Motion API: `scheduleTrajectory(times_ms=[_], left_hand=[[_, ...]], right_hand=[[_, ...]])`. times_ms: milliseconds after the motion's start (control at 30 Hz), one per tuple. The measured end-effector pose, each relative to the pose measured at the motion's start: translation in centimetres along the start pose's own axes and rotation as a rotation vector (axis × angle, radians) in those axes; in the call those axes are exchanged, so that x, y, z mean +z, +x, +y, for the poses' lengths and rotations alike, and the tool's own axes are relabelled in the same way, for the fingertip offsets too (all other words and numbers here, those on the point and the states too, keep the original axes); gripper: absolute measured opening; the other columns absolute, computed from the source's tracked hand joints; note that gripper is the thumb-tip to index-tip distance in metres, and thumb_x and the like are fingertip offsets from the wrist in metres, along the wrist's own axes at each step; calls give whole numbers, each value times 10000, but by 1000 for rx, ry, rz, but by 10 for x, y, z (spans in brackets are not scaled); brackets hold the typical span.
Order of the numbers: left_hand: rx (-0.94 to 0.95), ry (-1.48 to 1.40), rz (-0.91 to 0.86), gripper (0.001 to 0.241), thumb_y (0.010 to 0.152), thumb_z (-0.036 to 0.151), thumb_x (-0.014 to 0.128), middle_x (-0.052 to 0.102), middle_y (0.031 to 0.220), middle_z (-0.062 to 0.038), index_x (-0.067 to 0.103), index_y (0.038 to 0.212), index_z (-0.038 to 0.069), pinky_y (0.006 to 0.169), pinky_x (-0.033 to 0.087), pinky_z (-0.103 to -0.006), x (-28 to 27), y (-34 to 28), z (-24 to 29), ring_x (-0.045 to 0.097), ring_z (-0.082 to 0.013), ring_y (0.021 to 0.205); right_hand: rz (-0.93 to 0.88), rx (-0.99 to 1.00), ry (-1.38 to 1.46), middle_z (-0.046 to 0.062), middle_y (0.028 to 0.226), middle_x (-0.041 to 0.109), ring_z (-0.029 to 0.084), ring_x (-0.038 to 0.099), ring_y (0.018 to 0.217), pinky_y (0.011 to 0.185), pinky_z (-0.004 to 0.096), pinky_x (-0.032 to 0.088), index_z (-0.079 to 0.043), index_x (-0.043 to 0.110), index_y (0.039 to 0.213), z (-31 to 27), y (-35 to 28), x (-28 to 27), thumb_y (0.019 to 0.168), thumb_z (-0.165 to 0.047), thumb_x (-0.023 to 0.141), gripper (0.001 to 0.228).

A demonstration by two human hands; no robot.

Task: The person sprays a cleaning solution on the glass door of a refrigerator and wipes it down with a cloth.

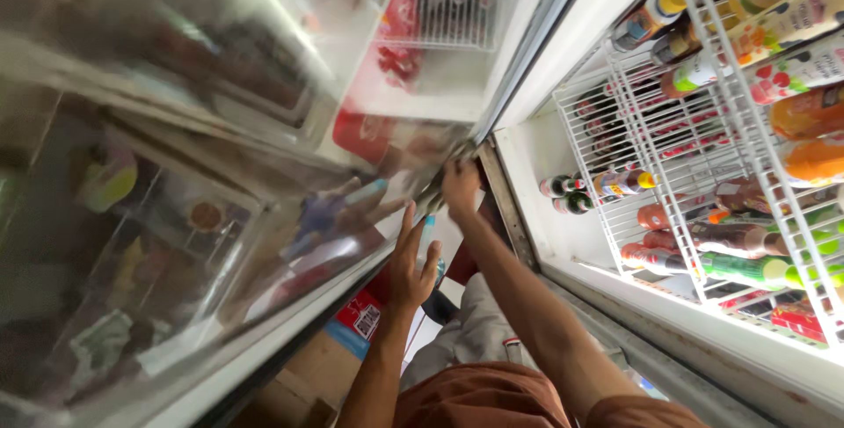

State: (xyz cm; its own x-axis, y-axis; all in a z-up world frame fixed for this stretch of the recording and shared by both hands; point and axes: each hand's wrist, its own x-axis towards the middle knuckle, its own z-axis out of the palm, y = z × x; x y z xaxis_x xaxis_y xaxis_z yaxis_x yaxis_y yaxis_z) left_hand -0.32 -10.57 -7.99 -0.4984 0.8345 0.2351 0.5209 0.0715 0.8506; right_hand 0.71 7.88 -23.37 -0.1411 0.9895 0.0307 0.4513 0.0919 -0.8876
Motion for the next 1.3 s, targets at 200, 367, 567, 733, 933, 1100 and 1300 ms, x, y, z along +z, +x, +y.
scheduleTrajectory(times_ms=[200, 367, 567, 733, 933, 1100, 1300], left_hand=[[-21, -10, -33, 473, 1081, 310, 517, 389, 1603, -313, 542, 1401, -38, 1172, 420, -483, 14, 27, 0, 423, -466, 1480], [-22, -24, -27, 488, 1100, 333, 492, 368, 1606, -317, 529, 1414, -38, 1151, 441, -486, 28, 39, 0, 421, -472, 1475], [-36, 43, -30, 511, 1092, 341, 472, 377, 1597, -322, 538, 1416, -49, 1149, 421, -503, 40, 51, -8, 422, -481, 1462], [-85, 17, -57, 491, 1096, 374, 458, 400, 1590, -312, 582, 1352, -26, 1138, 450, -474, 50, 53, -12, 464, -457, 1451], [-77, 26, -51, 526, 1101, 377, 453, 370, 1597, -336, 547, 1391, -52, 1163, 416, -487, 56, 46, -21, 407, -478, 1480], [-31, 80, -28, 567, 1116, 395, 456, 355, 1604, -338, 530, 1425, -74, 1171, 400, -531, 50, 32, -33, 394, -506, 1480], [-270, -40, 11, 606, 1063, 469, 430, 336, 1592, -368, 579, 1327, -56, 1045, 481, -481, 29, -17, -28, 533, -445, 1338]], right_hand=[[-222, 445, 442, 40, 818, 691, 136, 594, 753, 684, 329, 492, 15, 741, 1008, -31, 36, -50, 916, -168, 697, 209], [19, 298, 549, 55, 938, 745, 136, 638, 843, 778, 333, 528, -20, 743, 1123, -30, 156, -62, 947, -205, 634, 277], [-38, 808, 1146, 125, 1265, 645, 261, 611, 1135, 1007, 403, 493, -46, 607, 1297, 39, 160, 1, 1018, -421, 478, 485], [-184, 737, 923, 78, 1230, 631, 212, 573, 1133, 1005, 372, 464, -53, 589, 1276, 53, 61, 17, 1038, -391, 481, 427], [-143, 559, 966, 79, 1063, 560, 219, 502, 984, 880, 388, 447, -22, 568, 1205, 25, 68, -15, 1099, -285, 541, 286], [-66, 417, 1134, 94, 1138, 659, 215, 614, 1065, 972, 368, 510, -48, 596, 1240, 34, 143, -8, 1060, -367, 416, 408], [-121, 608, 866, 82, 1137, 637, 198, 593, 1011, 928, 372, 499, -70, 572, 1287, 61, 42, 31, 1062, -393, 396, 431]])
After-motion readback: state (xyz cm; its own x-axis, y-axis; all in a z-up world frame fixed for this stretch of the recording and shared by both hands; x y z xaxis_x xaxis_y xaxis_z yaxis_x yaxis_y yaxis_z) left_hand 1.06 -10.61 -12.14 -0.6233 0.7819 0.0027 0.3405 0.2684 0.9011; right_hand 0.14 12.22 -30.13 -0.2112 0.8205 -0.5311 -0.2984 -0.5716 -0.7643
